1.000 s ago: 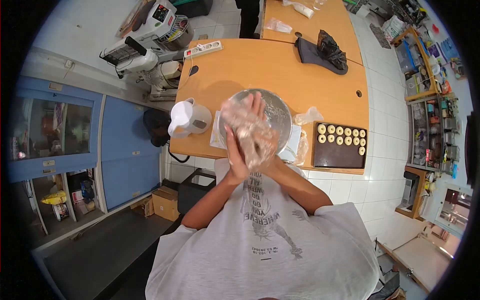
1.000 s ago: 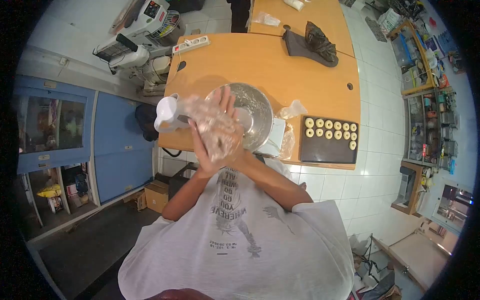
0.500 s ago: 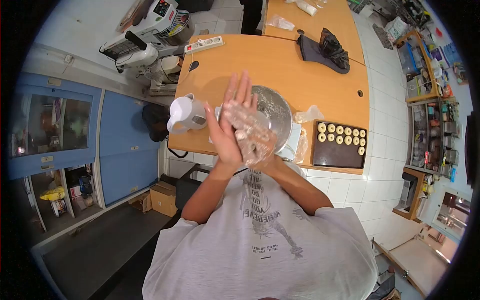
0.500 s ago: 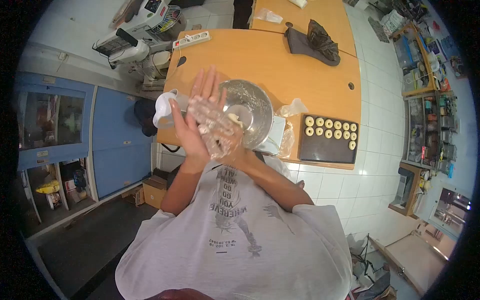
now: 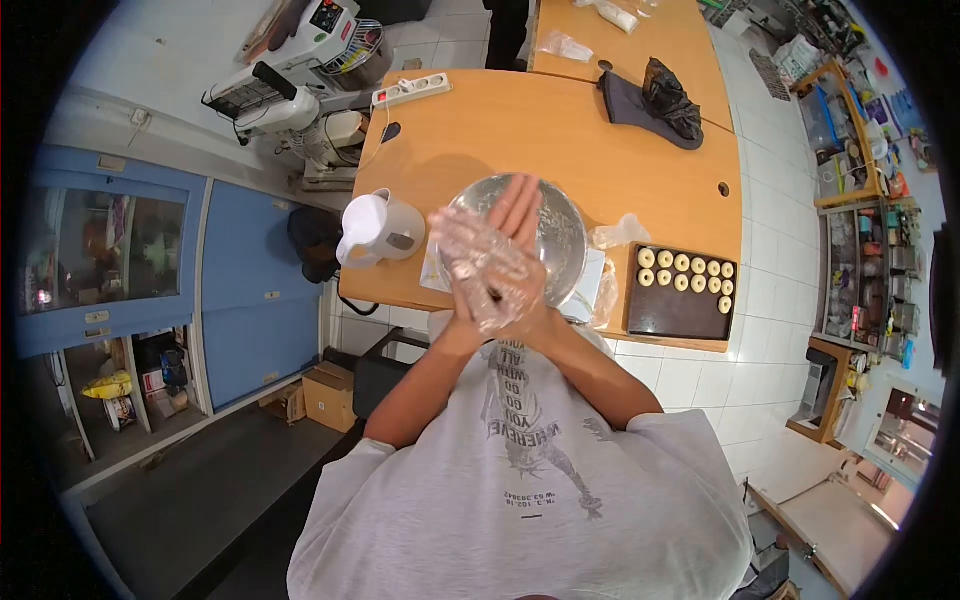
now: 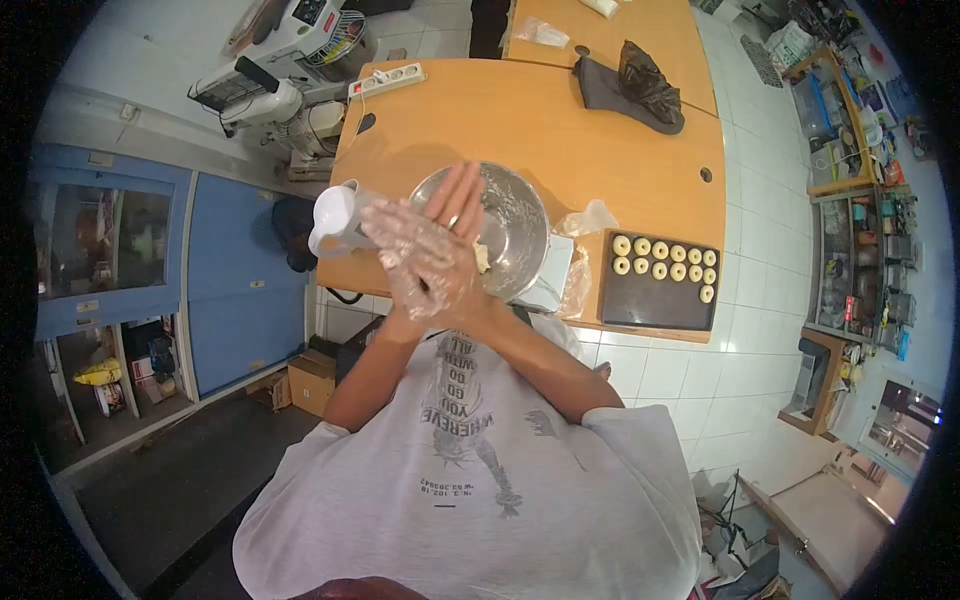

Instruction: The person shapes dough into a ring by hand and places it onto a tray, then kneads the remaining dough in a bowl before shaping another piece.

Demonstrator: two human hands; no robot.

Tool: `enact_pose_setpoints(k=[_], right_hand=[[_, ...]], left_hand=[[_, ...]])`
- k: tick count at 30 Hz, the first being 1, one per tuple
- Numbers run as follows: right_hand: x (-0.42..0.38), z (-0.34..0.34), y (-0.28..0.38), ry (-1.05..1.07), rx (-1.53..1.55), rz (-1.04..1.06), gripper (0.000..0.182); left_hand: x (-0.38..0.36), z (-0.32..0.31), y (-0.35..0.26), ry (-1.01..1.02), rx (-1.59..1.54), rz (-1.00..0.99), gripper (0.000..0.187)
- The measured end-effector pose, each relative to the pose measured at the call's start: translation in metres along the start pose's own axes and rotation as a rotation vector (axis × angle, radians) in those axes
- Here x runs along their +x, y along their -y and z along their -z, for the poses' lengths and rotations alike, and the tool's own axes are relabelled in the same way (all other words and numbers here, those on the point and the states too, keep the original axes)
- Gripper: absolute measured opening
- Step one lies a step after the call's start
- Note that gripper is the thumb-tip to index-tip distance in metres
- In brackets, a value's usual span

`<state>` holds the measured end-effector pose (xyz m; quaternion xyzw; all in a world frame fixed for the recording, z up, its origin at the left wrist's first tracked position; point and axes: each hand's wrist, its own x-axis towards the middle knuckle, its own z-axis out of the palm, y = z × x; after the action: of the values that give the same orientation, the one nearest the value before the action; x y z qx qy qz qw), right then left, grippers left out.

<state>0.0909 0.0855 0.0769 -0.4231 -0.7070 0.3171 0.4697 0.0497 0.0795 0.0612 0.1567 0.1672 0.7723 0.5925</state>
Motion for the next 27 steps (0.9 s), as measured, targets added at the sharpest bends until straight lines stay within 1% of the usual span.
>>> enact_pose_setpoints(k=[1, 4, 5, 6, 8, 9, 12, 13, 14, 16, 17, 18, 19, 20, 21, 22, 23, 24, 25, 26, 27], right_hand=[[0.005, 0.005, -0.006, -0.004, -0.002, -0.002, 0.039], [0.028, 0.036, -0.041, 0.300, 0.316, 0.425, 0.037], [0.023, 0.032, -0.045, 0.374, 0.372, 0.408, 0.037], [0.019, 0.030, -0.046, 0.376, 0.374, 0.412, 0.037], [0.015, 0.027, -0.026, 0.387, 0.374, 0.579, 0.044], [0.015, 0.027, -0.021, 0.392, 0.373, 0.571, 0.042], [0.028, 0.032, -0.023, 0.351, 0.339, 0.541, 0.042], [0.032, 0.034, -0.025, 0.330, 0.321, 0.521, 0.041], [0.035, 0.036, -0.027, 0.310, 0.302, 0.501, 0.041], [0.031, 0.037, -0.026, 0.292, 0.278, 0.481, 0.041], [0.020, 0.036, -0.021, 0.356, 0.350, 0.455, 0.041], [0.012, 0.036, -0.017, 0.420, 0.422, 0.429, 0.042], [0.011, 0.040, -0.013, 0.456, 0.463, 0.398, 0.047], [0.009, 0.035, -0.010, 0.460, 0.465, 0.398, 0.047], [0.004, 0.025, -0.006, 0.269, 0.145, 0.255, 0.044], [0.000, 0.017, -0.006, 0.075, -0.170, 0.109, 0.041], [0.017, 0.035, -0.036, 0.328, -0.140, 0.341, 0.057], [0.014, 0.034, -0.049, 0.333, -0.137, 0.342, 0.057], [0.017, 0.035, -0.047, 0.379, 0.072, 0.374, 0.057], [0.019, 0.035, -0.045, 0.422, 0.282, 0.405, 0.056], [-0.004, 0.028, -0.063, 0.495, 0.247, 0.406, 0.049]], left_hand=[[-0.003, -0.005, 0.000, 0.002, 0.000, 0.004, 0.085], [-0.012, -0.031, -0.012, -0.099, 0.136, -0.066, 0.077], [-0.004, -0.030, -0.023, -0.086, 0.175, -0.095, 0.077], [0.002, -0.022, -0.022, -0.087, 0.175, -0.100, 0.077], [0.007, -0.008, -0.018, 0.024, 0.019, -0.236, 0.081], [0.003, -0.006, -0.011, 0.025, 0.018, -0.237, 0.081], [-0.016, -0.022, 0.013, -0.020, 0.309, -0.179, 0.079], [-0.019, -0.026, 0.009, -0.115, 0.317, -0.148, 0.079], [-0.016, -0.032, 0.001, -0.115, 0.316, -0.148, 0.079], [-0.002, -0.041, -0.021, -0.127, 0.265, -0.227, 0.079], [0.004, -0.034, -0.026, -0.084, 0.288, -0.268, 0.079], [0.003, -0.024, -0.019, -0.087, 0.286, -0.269, 0.079], [0.002, -0.009, -0.007, -0.040, 0.191, -0.242, 0.079], [0.002, -0.005, 0.002, 0.006, 0.097, -0.217, 0.079], [-0.006, -0.005, 0.012, -0.001, 0.273, -0.172, 0.080], [-0.012, -0.012, 0.011, -0.005, 0.276, -0.174, 0.080], [-0.018, -0.026, 0.008, -0.068, 0.303, -0.151, 0.081], [-0.021, -0.035, 0.005, -0.131, 0.329, -0.127, 0.081], [-0.014, -0.034, -0.004, -0.097, 0.263, -0.125, 0.082], [-0.005, -0.028, -0.012, -0.097, 0.262, -0.130, 0.082], [0.004, -0.021, -0.019, -0.040, 0.161, -0.170, 0.082]])
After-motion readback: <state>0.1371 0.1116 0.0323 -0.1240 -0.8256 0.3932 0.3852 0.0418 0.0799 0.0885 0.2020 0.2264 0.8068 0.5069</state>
